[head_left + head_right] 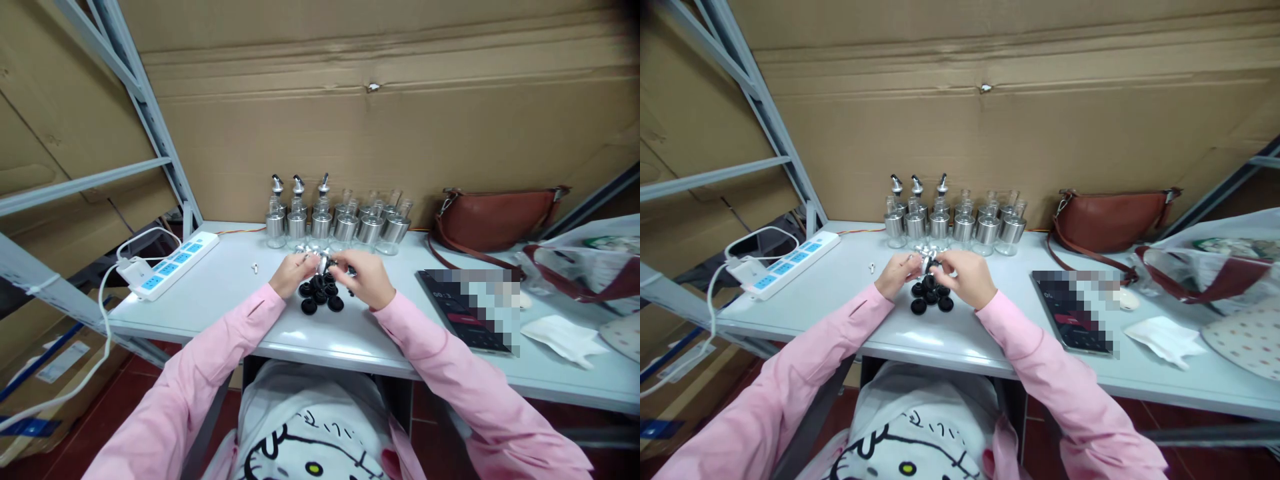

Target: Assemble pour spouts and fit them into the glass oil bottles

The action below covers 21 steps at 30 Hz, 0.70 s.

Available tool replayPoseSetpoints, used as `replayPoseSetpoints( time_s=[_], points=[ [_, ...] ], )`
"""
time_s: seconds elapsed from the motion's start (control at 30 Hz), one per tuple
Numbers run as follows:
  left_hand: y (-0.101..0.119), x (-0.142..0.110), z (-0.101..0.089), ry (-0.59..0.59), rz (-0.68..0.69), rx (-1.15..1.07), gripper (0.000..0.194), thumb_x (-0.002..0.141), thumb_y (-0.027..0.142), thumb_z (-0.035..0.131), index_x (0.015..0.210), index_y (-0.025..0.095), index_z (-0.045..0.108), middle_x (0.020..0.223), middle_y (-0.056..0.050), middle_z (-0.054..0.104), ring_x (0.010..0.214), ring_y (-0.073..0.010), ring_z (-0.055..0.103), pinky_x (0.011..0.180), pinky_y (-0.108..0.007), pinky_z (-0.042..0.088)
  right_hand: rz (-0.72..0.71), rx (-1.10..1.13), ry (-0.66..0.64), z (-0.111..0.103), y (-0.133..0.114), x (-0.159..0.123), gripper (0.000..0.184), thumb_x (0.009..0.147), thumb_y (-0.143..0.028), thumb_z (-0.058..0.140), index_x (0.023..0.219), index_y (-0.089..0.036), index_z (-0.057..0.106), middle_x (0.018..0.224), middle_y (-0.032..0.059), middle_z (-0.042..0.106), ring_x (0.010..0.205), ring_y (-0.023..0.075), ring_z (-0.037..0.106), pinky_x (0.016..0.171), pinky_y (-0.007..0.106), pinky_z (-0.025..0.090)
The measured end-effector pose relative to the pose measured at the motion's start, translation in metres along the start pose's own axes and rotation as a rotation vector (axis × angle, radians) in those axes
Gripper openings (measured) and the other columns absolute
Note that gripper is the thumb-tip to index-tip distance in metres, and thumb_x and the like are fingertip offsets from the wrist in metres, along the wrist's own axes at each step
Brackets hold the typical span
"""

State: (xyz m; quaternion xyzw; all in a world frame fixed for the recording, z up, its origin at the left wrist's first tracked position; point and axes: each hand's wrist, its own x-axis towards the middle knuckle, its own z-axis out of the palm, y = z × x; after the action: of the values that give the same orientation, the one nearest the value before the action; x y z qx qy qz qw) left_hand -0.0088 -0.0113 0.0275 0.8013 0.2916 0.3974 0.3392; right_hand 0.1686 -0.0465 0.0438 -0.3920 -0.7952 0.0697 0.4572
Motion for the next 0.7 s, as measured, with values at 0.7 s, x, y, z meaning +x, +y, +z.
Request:
replayPoseSetpoints(
  time_s=[0.7],
  points=[
    [-0.001, 0.004, -0.014, 0.021, 0.307, 0.411, 0.06, 0.091, 0.058, 0.022, 0.054, 0.015, 0.042, 0.049, 0.005, 0.045, 0.05, -0.0086, 0.033, 0.079, -0.035, 0.028, 0.561, 0.933, -0.123, 0.011, -0.014, 0.001, 0.043, 0.069, -0.05, 0.068, 0.069, -0.02, 0.037, 0.047, -0.0069, 0.049, 0.042, 0.0072, 0.044, 0.04, 0.017, 0.026]
  ],
)
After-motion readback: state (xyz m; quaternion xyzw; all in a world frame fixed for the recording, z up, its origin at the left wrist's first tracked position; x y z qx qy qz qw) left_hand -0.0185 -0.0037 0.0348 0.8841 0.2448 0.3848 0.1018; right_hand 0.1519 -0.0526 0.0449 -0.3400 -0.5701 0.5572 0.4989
